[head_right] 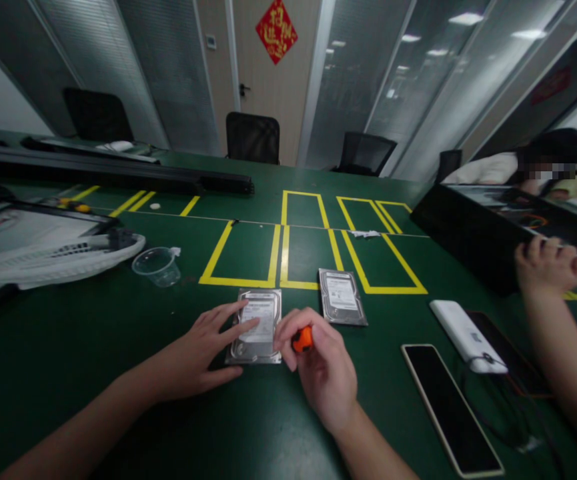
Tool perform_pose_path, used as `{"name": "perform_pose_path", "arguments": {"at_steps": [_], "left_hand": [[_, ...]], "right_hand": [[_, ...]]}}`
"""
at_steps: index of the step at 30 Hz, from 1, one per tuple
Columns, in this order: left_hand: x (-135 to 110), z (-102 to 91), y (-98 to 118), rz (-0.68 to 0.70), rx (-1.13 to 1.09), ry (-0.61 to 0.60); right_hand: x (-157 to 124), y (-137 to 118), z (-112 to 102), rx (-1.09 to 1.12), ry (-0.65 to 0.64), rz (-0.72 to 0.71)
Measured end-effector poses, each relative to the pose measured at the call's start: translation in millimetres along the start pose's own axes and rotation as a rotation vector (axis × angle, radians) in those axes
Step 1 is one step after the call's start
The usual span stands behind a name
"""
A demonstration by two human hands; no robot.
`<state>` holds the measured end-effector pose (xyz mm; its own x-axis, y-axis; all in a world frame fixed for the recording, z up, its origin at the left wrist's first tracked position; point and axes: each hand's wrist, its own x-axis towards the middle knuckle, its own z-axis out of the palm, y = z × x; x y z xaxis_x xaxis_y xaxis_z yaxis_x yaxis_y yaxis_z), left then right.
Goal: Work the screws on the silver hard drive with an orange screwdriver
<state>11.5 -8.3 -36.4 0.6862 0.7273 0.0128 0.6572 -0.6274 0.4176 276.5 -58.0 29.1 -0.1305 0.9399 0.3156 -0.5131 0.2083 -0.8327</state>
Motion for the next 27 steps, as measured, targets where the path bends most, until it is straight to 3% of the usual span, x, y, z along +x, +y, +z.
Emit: {"name": "perform_pose_path", "arguments": {"at_steps": [27], "left_hand": [[0.1,-1.6,0.3,0.01,0.028,-0.005]], "right_hand": [[2.5,0.5,0.0,-0.045,0.006,-0.034]]}}
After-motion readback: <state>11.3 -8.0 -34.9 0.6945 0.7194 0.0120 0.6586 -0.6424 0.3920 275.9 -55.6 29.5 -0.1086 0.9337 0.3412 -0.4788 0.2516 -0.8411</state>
